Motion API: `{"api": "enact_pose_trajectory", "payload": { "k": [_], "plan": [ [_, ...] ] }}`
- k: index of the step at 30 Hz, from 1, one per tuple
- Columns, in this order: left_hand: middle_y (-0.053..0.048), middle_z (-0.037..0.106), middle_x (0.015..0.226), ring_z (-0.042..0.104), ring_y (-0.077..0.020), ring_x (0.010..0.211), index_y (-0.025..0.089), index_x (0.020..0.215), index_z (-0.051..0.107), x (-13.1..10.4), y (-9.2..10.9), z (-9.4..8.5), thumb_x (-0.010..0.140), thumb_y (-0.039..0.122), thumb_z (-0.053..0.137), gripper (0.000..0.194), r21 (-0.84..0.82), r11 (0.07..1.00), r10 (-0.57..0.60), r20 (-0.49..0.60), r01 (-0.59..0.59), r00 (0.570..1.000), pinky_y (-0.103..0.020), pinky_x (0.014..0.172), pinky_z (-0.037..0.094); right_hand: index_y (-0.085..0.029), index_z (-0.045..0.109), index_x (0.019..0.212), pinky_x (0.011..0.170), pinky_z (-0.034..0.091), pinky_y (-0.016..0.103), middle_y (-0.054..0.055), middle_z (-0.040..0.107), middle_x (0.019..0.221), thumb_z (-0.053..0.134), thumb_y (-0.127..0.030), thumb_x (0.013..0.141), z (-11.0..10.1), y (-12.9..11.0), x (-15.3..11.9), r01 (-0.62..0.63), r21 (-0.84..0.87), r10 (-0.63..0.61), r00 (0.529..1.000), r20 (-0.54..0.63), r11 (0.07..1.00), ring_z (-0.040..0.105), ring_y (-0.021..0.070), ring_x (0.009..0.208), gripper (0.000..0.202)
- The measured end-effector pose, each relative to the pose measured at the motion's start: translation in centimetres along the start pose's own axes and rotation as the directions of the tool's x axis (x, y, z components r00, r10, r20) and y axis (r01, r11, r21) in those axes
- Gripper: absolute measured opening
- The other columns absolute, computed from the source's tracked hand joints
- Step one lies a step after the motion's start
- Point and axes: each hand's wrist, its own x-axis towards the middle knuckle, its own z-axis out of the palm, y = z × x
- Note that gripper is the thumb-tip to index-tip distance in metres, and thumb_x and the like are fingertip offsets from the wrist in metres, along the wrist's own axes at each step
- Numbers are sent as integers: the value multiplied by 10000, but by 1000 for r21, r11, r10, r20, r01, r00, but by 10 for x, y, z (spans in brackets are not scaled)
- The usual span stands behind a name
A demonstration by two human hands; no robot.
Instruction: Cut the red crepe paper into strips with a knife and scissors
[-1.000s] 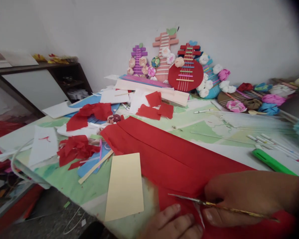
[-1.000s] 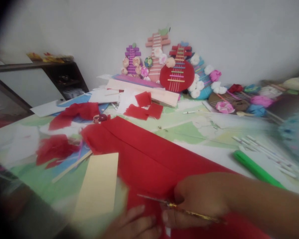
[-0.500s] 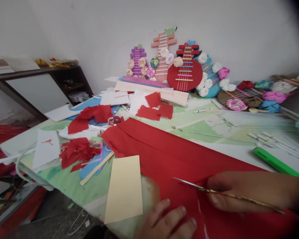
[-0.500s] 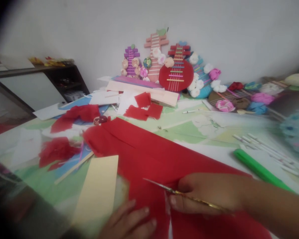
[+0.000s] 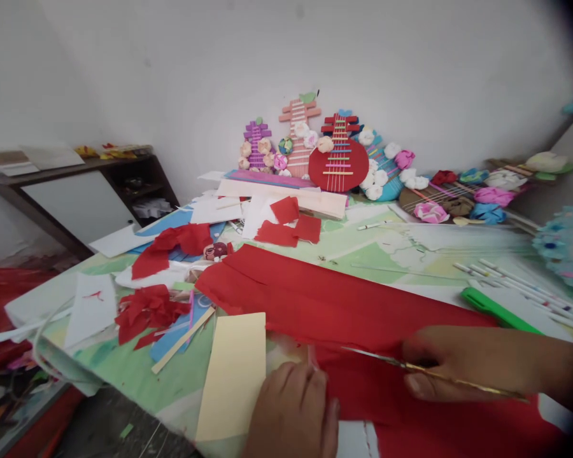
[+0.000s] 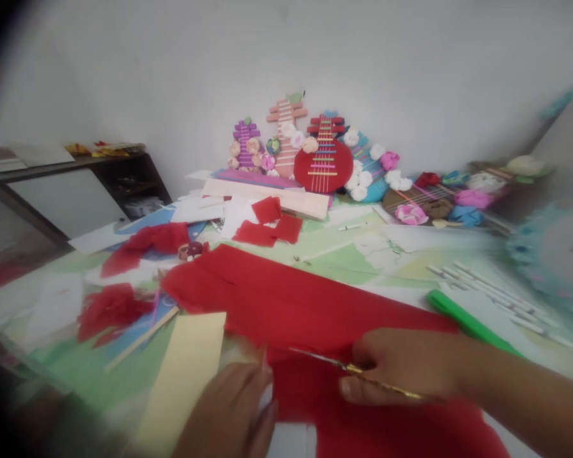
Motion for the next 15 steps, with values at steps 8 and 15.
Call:
{"api": "enact_pose_trajectory", "payload": {
  "k": [8,15],
  "plan": [
    [-72,603,852,598,-218,758,172,1041,488,18,-5,-9,727,131,478,317,-48,958,-279,44,281,959,-344,641,523,-213,655,815,546,370,308,70,644,803,539,-480,696,8,-22,1,-132,-143,118,988,-103,981,574,252,684,314],
    [-83,563,988,542,-271,873,221,967,608,32,-10,-18,603,92,634,387,-32,977,-210,81,213,974,-440,720,504,-191,637,808,534,365,273,55,624,788,505,-523,731,8,-20,1,-29,-92,20,995,-99,995,549,205,654,365]
  ]
}}
